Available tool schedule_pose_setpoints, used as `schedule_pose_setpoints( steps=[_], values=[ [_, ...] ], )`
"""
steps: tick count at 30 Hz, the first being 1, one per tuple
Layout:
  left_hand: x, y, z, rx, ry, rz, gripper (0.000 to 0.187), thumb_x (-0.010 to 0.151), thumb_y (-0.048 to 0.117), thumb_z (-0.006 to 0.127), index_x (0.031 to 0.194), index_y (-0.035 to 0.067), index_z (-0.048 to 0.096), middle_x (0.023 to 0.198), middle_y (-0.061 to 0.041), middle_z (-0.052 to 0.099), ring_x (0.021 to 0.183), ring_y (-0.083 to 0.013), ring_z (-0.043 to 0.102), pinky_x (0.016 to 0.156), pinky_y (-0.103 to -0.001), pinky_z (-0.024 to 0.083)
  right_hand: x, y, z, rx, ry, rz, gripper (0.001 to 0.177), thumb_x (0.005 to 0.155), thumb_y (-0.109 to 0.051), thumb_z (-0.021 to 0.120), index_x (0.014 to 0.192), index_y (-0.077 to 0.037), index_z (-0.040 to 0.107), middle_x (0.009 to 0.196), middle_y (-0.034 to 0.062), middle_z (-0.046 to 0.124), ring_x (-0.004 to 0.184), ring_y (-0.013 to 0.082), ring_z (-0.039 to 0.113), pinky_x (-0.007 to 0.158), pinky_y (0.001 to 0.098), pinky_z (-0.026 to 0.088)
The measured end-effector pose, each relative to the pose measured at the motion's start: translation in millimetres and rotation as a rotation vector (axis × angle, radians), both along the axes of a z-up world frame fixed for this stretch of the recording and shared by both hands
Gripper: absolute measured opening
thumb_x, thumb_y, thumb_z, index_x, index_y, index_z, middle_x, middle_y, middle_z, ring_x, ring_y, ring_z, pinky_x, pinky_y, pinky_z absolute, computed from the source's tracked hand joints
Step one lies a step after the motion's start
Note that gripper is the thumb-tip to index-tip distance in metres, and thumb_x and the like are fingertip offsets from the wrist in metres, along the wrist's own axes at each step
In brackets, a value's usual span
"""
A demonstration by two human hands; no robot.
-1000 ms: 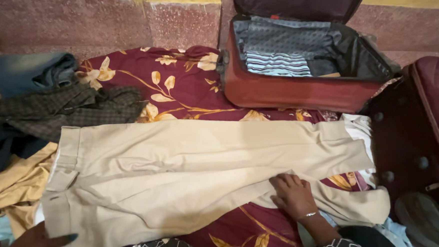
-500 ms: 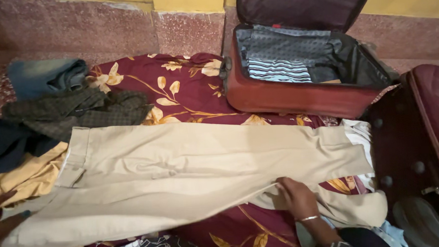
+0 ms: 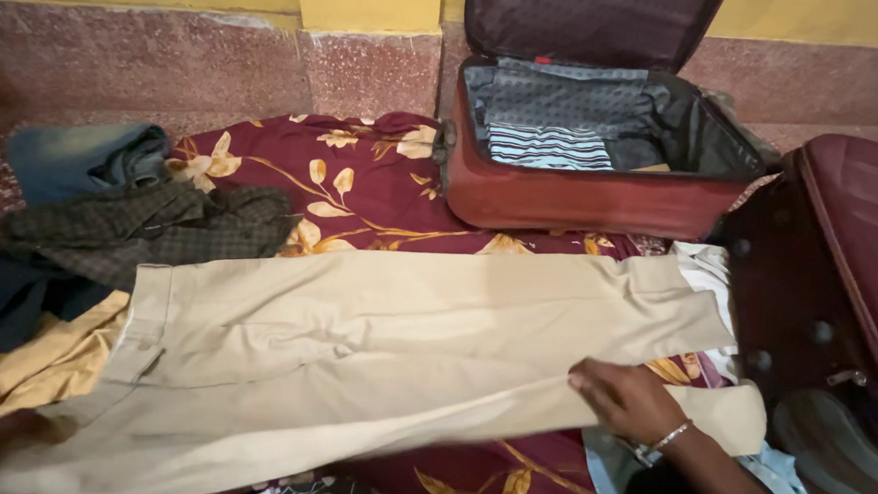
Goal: The person folds a striped t-shirt and a pair of beige trousers on a bed. The folded t-shirt is placed into an open suitcase. The person continues to fold the trousers.
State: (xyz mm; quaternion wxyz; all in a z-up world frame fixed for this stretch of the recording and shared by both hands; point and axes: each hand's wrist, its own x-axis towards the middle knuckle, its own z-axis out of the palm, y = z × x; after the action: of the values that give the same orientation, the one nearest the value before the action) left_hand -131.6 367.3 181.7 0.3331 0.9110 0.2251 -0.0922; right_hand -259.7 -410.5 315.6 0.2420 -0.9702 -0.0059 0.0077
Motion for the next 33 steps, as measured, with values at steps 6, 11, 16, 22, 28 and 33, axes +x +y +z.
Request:
schedule_pose_setpoints(
  steps=[6, 11, 16, 22, 28, 33],
  values=[
    [62, -1, 32, 0.042, -0.09, -0.046, 0.063, 0.084, 0.047, 0.08, 0.129, 0.004, 0.071, 0.111, -0.019, 0.081, 0.102, -0.0335, 0.076, 0.093, -0.046, 0.061, 28, -11, 0, 0.096, 0.104, -0.058, 0.031, 0.093, -0.038, 0.065, 0.098, -0.009, 0.076, 0.073, 0.013, 0.073, 0.067, 0.0234, 0.068, 0.07, 0.037, 0.056],
    [145, -16, 44, 0.129, -0.119, -0.129, 0.059, 0.085, 0.045, 0.081, 0.128, 0.004, 0.072, 0.11, -0.019, 0.081, 0.101, -0.034, 0.076, 0.092, -0.048, 0.061, 110, -37, -18, 0.2, -0.013, -0.052, 0.032, 0.092, -0.037, 0.067, 0.102, -0.008, 0.076, 0.077, 0.0075, 0.074, 0.071, 0.0164, 0.066, 0.071, 0.0337, 0.056],
    [234, -37, 28, 0.27, -0.086, -0.186, 0.056, 0.086, 0.042, 0.081, 0.127, 0.005, 0.074, 0.11, -0.02, 0.082, 0.101, -0.0345, 0.076, 0.091, -0.049, 0.062, 207, -59, -56, 0.093, 0.168, -0.175, 0.036, 0.091, -0.041, 0.069, 0.105, -0.01, 0.078, 0.081, 0.0123, 0.074, 0.073, 0.0222, 0.067, 0.073, 0.0368, 0.055],
    [283, -66, -39, 0.57, -0.065, -0.216, 0.055, 0.088, 0.053, 0.075, 0.117, 0.006, 0.069, 0.107, -0.02, 0.076, 0.098, -0.0362, 0.072, 0.089, -0.049, 0.06, 274, -52, -122, 0.043, 0.149, -0.202, 0.038, 0.088, -0.044, 0.07, 0.108, -0.013, 0.079, 0.091, 0.014, 0.079, 0.08, 0.0275, 0.074, 0.078, 0.039, 0.056],
    [279, -55, -86, 0.66, -0.033, 0.001, 0.067, 0.093, 0.04, 0.073, 0.15, 0.011, 0.054, 0.109, -0.022, 0.075, 0.09, -0.0404, 0.073, 0.079, -0.054, 0.06, 281, -38, -137, 0.03, -0.028, -0.31, 0.039, 0.086, -0.044, 0.073, 0.106, -0.012, 0.08, 0.1, 0.0155, 0.078, 0.093, 0.0334, 0.073, 0.084, 0.0413, 0.055],
    [238, -34, -107, 0.537, -0.387, -0.044, 0.035, 0.099, 0.031, 0.074, 0.114, 0.001, 0.065, 0.088, -0.021, 0.069, 0.077, -0.0339, 0.067, 0.073, -0.048, 0.056, 287, -26, -131, 0.03, -0.099, -0.323, 0.037, 0.085, -0.044, 0.071, 0.103, -0.013, 0.079, 0.101, 0.0144, 0.076, 0.091, 0.0355, 0.072, 0.082, 0.0428, 0.055]
  ],
)
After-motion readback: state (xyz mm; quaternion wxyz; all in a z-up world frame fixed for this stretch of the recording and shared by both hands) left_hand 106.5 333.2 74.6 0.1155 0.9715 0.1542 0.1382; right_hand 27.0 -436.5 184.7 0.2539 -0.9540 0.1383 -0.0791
